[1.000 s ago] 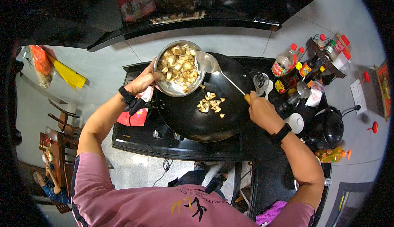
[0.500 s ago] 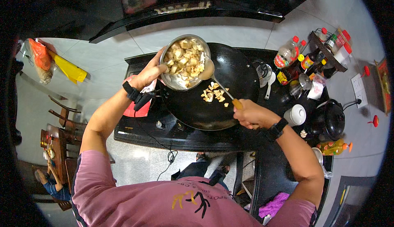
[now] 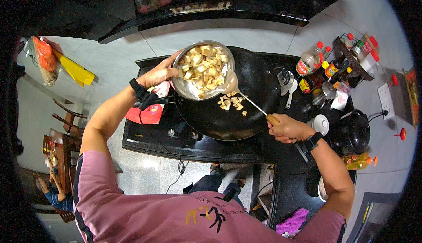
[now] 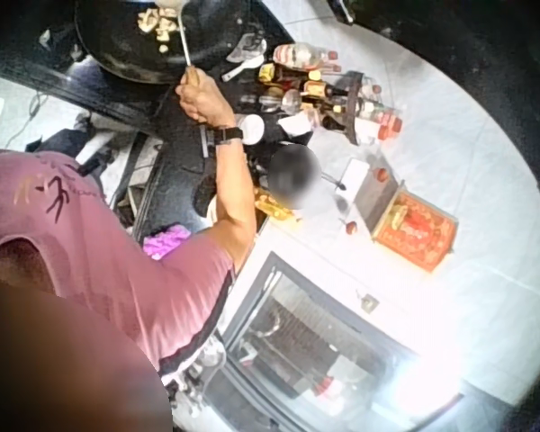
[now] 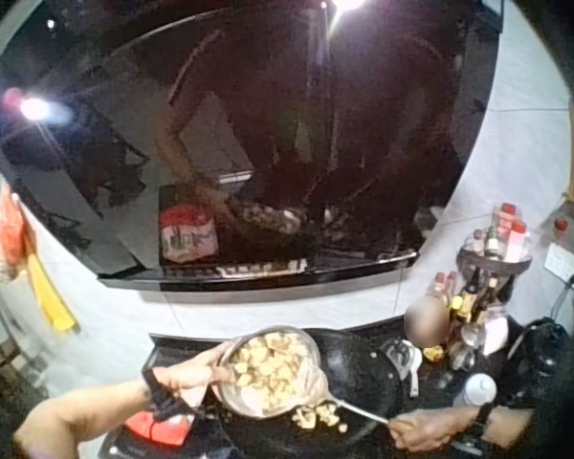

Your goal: The person scoops cooked potatoes from a wok into a bowl and places them on a dining table. They then wash the wok, wipe the countertop, and add chopped mushrooms to the wok to cook.

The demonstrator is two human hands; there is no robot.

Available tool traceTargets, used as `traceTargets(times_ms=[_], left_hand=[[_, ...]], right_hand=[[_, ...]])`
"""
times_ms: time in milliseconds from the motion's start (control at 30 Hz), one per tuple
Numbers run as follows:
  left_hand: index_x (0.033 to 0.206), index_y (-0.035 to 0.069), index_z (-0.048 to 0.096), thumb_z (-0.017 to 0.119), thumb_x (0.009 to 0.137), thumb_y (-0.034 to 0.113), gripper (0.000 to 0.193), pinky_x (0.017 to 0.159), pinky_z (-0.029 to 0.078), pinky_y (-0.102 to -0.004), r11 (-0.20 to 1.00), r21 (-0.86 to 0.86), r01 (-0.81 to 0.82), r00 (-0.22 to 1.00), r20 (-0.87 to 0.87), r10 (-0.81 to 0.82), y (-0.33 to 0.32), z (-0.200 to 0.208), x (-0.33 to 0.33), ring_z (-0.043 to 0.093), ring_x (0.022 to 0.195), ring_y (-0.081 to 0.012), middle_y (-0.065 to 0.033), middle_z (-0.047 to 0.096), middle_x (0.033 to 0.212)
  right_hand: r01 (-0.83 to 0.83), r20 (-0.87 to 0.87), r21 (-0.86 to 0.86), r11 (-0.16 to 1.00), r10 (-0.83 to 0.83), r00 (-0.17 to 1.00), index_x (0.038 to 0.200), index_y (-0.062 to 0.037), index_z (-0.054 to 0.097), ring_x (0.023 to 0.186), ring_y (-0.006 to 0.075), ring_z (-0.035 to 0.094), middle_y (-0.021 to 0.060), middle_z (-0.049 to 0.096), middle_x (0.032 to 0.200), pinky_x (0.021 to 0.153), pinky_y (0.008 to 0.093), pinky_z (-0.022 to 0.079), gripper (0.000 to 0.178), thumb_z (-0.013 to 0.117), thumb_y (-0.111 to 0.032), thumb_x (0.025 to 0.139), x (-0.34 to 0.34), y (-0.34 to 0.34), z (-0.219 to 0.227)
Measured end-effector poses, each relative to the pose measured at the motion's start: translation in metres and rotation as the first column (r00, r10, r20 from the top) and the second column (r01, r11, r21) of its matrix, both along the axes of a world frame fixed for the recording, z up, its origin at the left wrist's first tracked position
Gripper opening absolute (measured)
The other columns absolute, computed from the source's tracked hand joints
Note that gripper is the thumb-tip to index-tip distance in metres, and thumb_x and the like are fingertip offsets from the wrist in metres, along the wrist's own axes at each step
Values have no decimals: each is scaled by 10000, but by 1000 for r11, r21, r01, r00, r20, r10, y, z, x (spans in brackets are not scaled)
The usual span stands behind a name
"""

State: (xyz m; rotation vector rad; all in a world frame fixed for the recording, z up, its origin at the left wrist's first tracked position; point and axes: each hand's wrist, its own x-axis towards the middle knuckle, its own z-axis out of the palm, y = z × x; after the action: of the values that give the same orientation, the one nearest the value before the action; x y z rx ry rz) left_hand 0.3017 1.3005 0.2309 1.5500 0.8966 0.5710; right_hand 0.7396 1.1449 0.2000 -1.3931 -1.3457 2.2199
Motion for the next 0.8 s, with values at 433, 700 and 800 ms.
traceTargets(times_ms=[433,700,800], left_hand=[[1553,52,147,472,786,-12,835,1022,453,-342,933,348,-91,961,-215,174,-5,-1,47,463,1304,-276,-210,360,1490],[1523,58,192,509,811,34,780,534,612,-317,992,-89,-86,996,-31,84,4,7,18,708,824,-227,-181,612,1196],[1520,51,247,517,808,13,762,742,610,-311,995,-99,-30,999,29,33,6,7,5,649,1057,-219,-167,552,1323]], right_hand=[[208,142,33,978,-210,967,975,-75,421,416,93,424,-8,421,612,338,273,345,148,523,-107,873,-86,-3,5],[180,-182,-344,921,-254,950,984,-98,394,406,48,353,-37,349,611,335,219,287,159,521,-56,898,-64,-26,2],[151,-197,-379,913,-238,951,975,-102,390,394,47,348,-38,352,604,328,220,275,203,557,-26,887,-54,-30,0]])
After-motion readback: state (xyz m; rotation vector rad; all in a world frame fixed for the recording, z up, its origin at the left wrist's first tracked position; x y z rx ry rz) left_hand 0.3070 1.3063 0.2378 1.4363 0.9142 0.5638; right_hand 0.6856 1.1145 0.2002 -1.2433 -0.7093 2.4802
